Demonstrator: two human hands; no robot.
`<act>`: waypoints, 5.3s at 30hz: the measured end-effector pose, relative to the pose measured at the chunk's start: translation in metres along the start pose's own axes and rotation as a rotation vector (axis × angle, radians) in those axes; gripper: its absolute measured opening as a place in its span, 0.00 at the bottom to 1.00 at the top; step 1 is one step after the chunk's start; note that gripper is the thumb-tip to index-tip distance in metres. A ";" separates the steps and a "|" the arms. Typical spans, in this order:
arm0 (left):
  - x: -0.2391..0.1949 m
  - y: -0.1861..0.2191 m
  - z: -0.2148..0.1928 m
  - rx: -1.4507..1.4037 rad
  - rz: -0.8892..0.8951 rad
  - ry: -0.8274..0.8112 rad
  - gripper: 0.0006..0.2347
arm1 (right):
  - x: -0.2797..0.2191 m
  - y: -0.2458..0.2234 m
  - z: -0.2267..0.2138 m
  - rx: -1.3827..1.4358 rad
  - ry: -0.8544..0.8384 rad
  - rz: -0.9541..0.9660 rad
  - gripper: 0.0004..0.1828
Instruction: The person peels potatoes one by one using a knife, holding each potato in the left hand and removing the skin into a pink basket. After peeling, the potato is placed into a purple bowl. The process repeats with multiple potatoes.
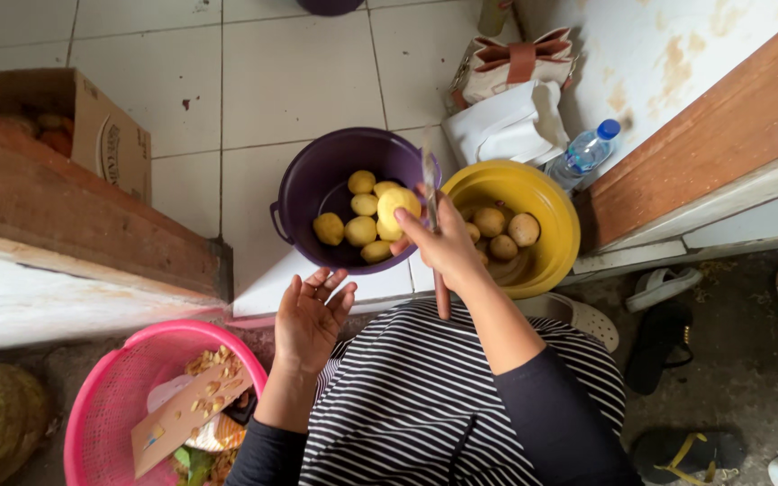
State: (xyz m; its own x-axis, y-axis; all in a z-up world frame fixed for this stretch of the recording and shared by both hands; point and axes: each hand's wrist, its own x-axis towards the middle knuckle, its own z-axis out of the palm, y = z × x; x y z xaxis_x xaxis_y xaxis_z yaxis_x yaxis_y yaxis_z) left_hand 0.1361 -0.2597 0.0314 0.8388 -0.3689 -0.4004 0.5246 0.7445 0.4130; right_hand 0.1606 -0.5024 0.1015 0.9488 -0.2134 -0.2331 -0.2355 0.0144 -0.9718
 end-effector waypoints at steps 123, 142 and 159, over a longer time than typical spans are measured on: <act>-0.276 0.099 -0.230 -0.055 0.801 0.803 0.26 | -0.150 0.036 0.352 -0.689 -0.994 -0.688 0.10; -0.237 0.093 -0.185 0.104 0.786 0.612 0.22 | -0.135 0.044 0.311 -0.633 -0.843 -0.790 0.19; -0.257 0.102 -0.147 0.146 0.954 0.534 0.15 | -0.202 0.031 0.310 -0.302 -0.930 -0.938 0.19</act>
State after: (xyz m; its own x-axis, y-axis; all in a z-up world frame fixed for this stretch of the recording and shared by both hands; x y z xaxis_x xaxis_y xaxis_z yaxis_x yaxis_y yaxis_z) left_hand -0.0471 -0.0073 0.0561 0.7558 0.6367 -0.1531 -0.2632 0.5094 0.8193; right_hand 0.0269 -0.1559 0.1076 0.5380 0.7111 0.4527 0.6508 -0.0091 -0.7592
